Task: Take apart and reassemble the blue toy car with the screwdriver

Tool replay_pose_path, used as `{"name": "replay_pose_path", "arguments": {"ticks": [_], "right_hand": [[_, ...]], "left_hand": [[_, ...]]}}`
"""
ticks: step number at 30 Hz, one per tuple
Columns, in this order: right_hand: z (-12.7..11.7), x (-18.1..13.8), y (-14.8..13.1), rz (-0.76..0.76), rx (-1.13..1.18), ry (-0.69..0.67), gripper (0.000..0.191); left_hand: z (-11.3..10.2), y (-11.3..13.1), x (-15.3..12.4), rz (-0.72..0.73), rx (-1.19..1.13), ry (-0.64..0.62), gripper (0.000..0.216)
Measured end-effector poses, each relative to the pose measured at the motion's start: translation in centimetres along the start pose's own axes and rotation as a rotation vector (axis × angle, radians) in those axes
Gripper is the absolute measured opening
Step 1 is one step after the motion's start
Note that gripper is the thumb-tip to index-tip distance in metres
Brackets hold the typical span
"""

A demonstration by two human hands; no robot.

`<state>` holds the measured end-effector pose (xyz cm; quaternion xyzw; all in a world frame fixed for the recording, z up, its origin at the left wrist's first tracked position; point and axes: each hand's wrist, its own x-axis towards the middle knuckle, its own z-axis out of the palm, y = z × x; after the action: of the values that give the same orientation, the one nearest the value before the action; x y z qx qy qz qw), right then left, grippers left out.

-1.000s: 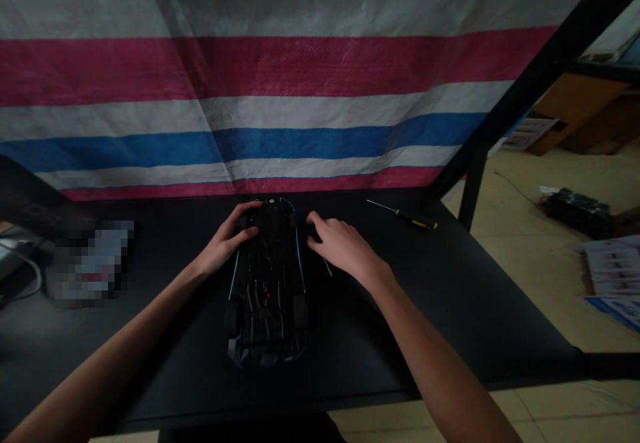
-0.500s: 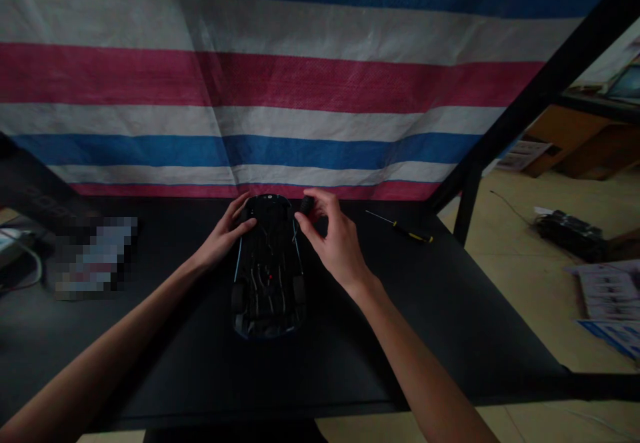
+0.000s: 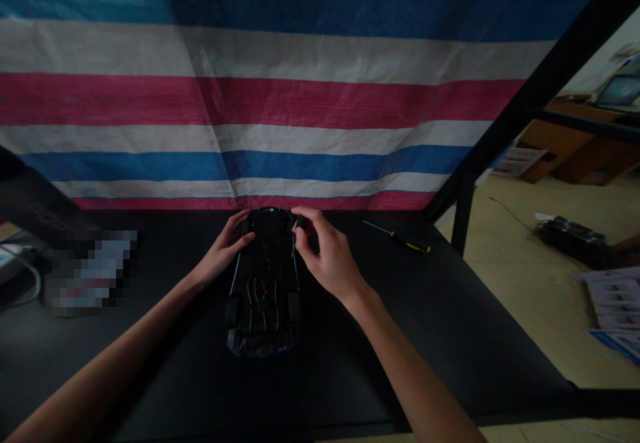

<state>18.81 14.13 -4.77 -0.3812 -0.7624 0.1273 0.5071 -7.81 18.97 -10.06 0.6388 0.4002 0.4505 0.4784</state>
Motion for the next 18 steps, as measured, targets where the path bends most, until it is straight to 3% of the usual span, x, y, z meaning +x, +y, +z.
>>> {"name": "replay_pose_path", "arguments": {"ticks": [7,14,18], "right_hand": [[0.3,0.0,0.5,-0.1,-0.11,0.081,0.019],[1.1,-0.2,0.8,-0.075,-0.004,0.115,0.034],[0.8,0.0,0.7,-0.09,-0.017,0.097,0.031]], "left_hand": [[0.0,-0.1,0.2,-0.004,0.024,0.006,0.068],[0.0,-0.1,0.2,-0.014,0.017,0.01,0.068],[0.0,0.0,0.1,-0.012,0.014,0.005,0.068]]}}
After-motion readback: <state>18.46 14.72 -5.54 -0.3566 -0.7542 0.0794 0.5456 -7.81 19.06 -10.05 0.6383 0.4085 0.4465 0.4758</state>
